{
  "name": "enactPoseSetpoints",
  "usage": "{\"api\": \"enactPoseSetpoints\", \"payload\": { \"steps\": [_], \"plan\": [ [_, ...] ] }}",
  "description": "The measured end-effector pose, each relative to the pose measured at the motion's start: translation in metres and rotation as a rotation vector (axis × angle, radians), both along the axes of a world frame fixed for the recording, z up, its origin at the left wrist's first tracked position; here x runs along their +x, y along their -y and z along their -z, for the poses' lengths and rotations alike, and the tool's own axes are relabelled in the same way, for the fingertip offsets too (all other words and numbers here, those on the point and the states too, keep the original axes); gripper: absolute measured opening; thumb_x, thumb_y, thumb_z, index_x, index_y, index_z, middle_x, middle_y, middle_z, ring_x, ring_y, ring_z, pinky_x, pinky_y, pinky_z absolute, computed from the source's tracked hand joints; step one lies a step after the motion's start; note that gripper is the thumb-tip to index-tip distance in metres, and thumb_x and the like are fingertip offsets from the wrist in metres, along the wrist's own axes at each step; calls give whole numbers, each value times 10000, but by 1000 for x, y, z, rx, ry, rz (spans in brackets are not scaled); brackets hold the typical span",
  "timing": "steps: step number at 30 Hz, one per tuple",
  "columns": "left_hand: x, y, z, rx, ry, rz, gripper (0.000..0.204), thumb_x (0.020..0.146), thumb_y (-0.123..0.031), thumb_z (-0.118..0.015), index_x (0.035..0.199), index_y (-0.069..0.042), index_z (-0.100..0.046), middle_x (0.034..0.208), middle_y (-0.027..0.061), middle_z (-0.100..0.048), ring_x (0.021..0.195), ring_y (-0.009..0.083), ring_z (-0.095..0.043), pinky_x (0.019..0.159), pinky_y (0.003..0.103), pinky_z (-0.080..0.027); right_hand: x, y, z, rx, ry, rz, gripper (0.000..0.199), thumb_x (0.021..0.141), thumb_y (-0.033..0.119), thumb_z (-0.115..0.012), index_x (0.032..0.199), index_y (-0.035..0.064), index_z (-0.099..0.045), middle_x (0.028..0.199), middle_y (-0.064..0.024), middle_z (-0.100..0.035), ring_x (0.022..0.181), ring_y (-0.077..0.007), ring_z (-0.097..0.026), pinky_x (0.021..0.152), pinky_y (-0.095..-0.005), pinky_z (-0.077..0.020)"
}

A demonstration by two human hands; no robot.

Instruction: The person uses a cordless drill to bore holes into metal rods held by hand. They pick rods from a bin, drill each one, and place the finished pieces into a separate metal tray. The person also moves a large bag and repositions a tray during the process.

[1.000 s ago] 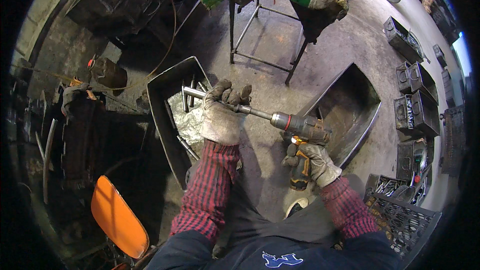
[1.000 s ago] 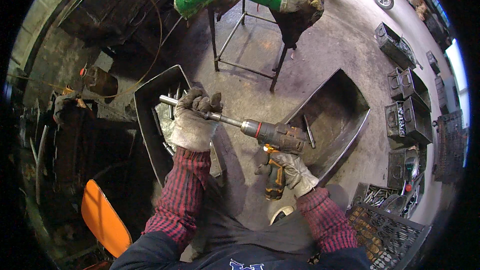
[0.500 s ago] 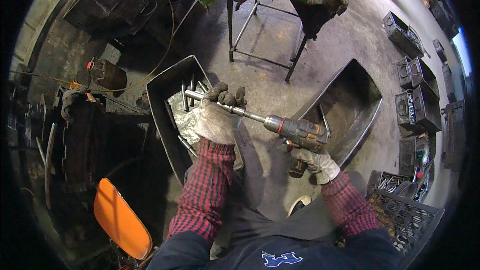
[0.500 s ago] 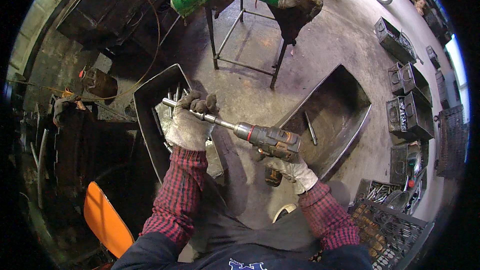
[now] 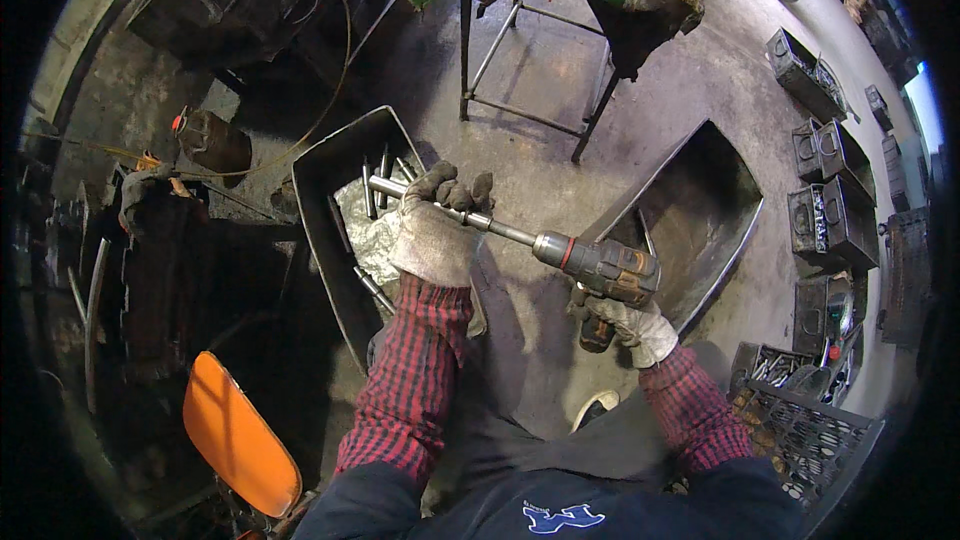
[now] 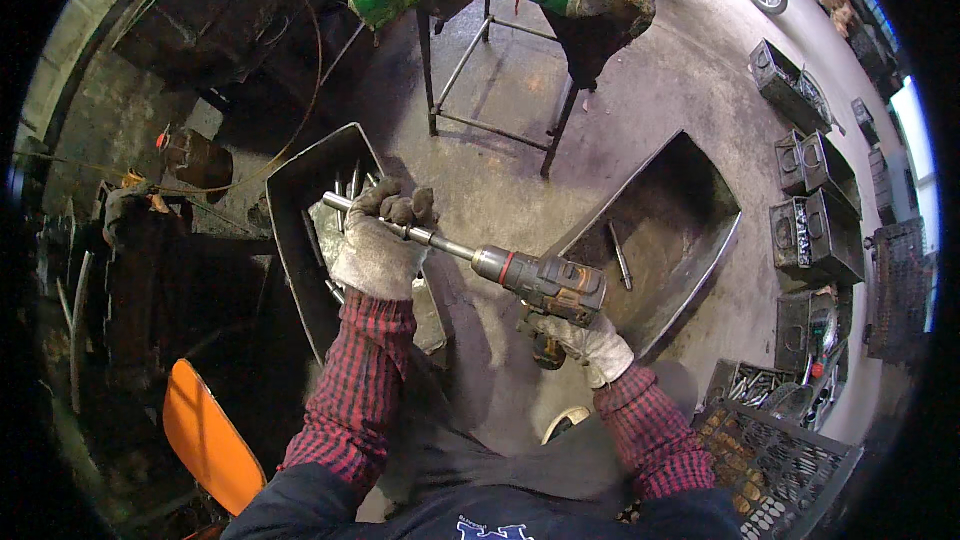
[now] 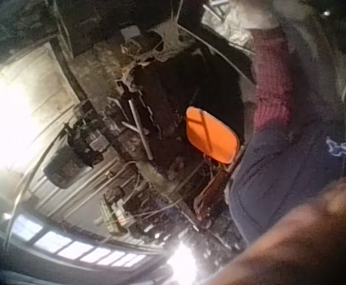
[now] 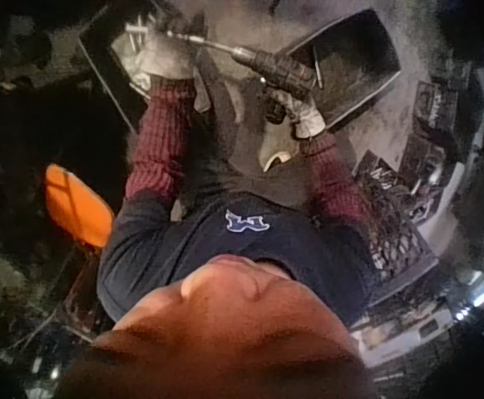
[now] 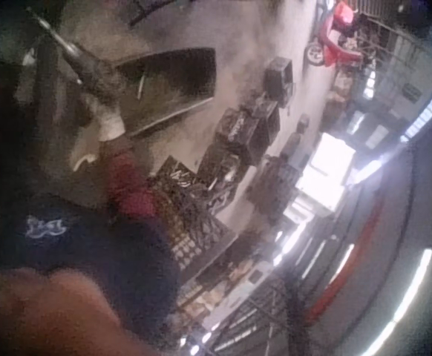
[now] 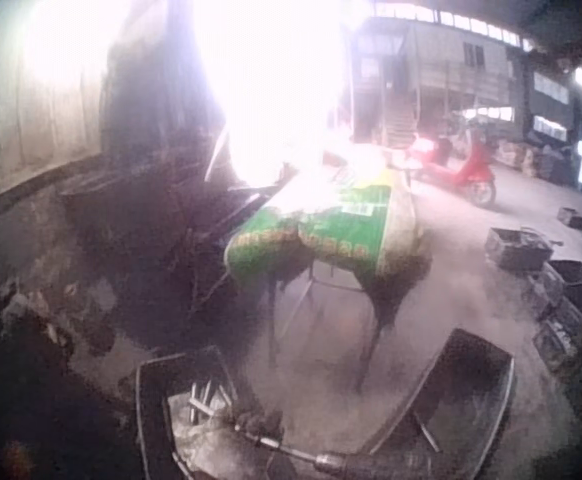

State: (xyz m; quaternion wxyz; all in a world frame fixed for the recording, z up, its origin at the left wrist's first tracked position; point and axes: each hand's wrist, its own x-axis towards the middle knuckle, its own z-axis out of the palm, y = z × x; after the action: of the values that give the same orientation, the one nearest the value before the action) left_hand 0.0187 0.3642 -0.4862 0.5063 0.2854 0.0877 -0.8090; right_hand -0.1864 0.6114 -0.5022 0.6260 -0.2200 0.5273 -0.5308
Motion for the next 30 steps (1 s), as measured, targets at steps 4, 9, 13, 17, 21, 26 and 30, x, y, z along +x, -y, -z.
{"api": "enactPoseSetpoints", "payload": {
  "steps": [4,9,13,17,21,26,30],
  "plan": [
    [-3,0,0,29,103,-23,207,1017,-19,-586,833,-69,-506,611,-57,-281,472,117,-331,919,480,-630,-3,-2,17,-36,126,45,542,916,89,-835,1412,58,-616,1213,-97,-739,1088,-256,-737,970,-428,-628],
    [-6,0,-1,57,47,-16,204,1025,-25,-569,836,-72,-509,611,-58,-299,456,115,-332,980,501,-616,-7,-2,40,33,268,67,571,905,85,-835,1429,57,-611,1230,-115,-732,1104,-280,-737,969,-484,-639],
    [-8,1,-1,64,30,-32,222,1030,-30,-559,821,-77,-503,613,-59,-297,452,116,-315,1006,508,-613,-9,-3,46,46,221,78,582,894,51,-821,1434,50,-603,1248,-129,-724,1092,-297,-740,957,-505,-647],
    [-10,1,-4,63,40,-15,222,1011,-14,-577,812,-76,-501,613,-56,-301,457,123,-325,988,518,-625,-13,-6,51,63,284,112,535,890,40,-810,1393,44,-630,1237,-128,-728,1073,-295,-745,938,-500,-655],
    [-11,-1,-9,59,104,-5,257,1003,-55,-613,770,-98,-511,609,-59,-328,512,121,-388,782,394,-606,-16,-3,56,96,311,76,512,895,67,-810,1376,37,-637,1223,-130,-727,1063,-292,-747,929,-495,-659],
    [-9,1,-4,56,82,-38,208,1011,-7,-589,822,-62,-522,614,-50,-312,463,120,-325,970,504,-636,-16,-4,49,47,246,67,533,898,102,-812,1389,21,-623,1181,-129,-727,1025,-292,-754,929,-498,-658],
    [-5,5,7,42,83,-10,220,1058,-127,-564,852,-52,-542,627,-15,-392,551,159,-451,845,419,-580,-16,-6,45,100,244,132,555,900,98,-813,1407,14,-605,1174,-124,-725,1014,-282,-753,936,-513,-657]
  ]
}}
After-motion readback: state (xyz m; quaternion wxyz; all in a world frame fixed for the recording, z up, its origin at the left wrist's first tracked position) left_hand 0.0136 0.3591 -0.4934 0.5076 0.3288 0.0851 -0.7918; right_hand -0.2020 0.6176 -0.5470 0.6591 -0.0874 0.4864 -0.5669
